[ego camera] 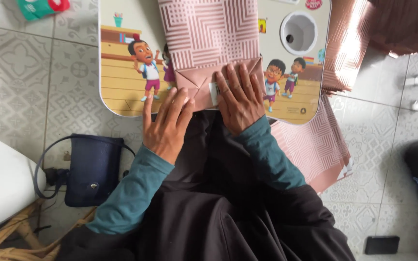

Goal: Folding patterned paper sheets into small boxes on a lap desk while sitting on the floor.

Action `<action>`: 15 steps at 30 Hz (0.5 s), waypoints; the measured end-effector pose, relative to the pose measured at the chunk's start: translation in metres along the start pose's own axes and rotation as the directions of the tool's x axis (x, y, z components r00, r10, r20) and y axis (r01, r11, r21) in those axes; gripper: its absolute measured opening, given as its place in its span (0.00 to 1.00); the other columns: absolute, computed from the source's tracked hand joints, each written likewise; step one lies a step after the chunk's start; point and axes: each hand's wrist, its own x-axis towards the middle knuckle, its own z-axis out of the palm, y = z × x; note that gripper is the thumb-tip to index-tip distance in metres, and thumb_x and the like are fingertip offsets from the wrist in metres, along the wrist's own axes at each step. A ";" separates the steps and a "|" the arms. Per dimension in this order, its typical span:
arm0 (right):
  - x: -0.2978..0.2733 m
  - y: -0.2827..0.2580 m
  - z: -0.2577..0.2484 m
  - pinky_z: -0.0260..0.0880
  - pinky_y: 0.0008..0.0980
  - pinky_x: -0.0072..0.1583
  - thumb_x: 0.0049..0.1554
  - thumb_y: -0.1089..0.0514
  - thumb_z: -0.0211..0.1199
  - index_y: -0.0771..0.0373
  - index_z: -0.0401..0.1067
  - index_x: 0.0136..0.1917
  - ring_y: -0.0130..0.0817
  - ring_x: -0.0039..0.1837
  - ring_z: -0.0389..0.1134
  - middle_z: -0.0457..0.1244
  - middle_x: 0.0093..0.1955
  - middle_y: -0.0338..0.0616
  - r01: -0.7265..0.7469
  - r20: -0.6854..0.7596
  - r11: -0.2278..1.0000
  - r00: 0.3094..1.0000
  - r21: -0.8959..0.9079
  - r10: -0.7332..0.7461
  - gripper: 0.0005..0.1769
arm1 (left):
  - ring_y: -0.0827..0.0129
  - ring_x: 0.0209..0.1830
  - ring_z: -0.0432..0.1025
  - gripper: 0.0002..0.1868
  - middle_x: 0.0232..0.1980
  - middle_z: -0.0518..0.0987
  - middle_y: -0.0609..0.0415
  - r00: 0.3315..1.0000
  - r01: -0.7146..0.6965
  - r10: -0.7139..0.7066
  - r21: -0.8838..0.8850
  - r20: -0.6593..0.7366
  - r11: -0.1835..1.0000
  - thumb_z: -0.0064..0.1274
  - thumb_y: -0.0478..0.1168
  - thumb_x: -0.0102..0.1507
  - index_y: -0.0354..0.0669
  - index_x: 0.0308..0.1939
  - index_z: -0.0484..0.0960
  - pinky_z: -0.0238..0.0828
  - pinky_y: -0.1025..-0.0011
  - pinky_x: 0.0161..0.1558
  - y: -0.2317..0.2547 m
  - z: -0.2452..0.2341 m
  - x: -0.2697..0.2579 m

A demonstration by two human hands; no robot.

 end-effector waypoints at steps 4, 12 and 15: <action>-0.002 0.000 0.009 0.46 0.54 0.78 0.68 0.46 0.51 0.53 0.64 0.79 0.55 0.81 0.51 0.56 0.80 0.51 -0.022 0.001 1.000 1.000 0.016 0.022 0.28 | 0.61 0.62 0.76 0.09 0.61 0.81 0.55 0.998 -0.014 0.011 -0.043 -0.067 0.999 0.50 0.38 0.72 0.50 0.50 0.86 0.60 0.44 0.70 -0.017 0.017 -0.004; 0.012 -0.039 0.003 0.57 0.56 0.74 0.55 0.27 0.64 0.47 0.71 0.73 0.62 0.77 0.57 0.60 0.74 0.55 0.188 -0.140 0.947 0.978 0.258 -0.156 0.40 | 0.74 0.42 0.77 0.05 0.36 0.78 0.69 0.976 -0.069 0.030 -0.176 -0.214 0.982 0.59 0.44 0.68 0.64 0.38 0.88 0.65 0.56 0.65 -0.027 0.016 -0.005; 0.007 -0.038 0.030 0.64 0.53 0.72 0.64 0.43 0.57 0.43 0.77 0.66 0.57 0.73 0.63 0.65 0.69 0.49 0.156 -0.225 0.967 0.968 0.201 -0.109 0.20 | 0.75 0.32 0.72 0.06 0.30 0.74 0.68 0.964 -0.068 0.015 -0.192 -0.265 0.979 0.59 0.43 0.67 0.60 0.35 0.86 0.69 0.58 0.63 -0.022 0.024 -0.003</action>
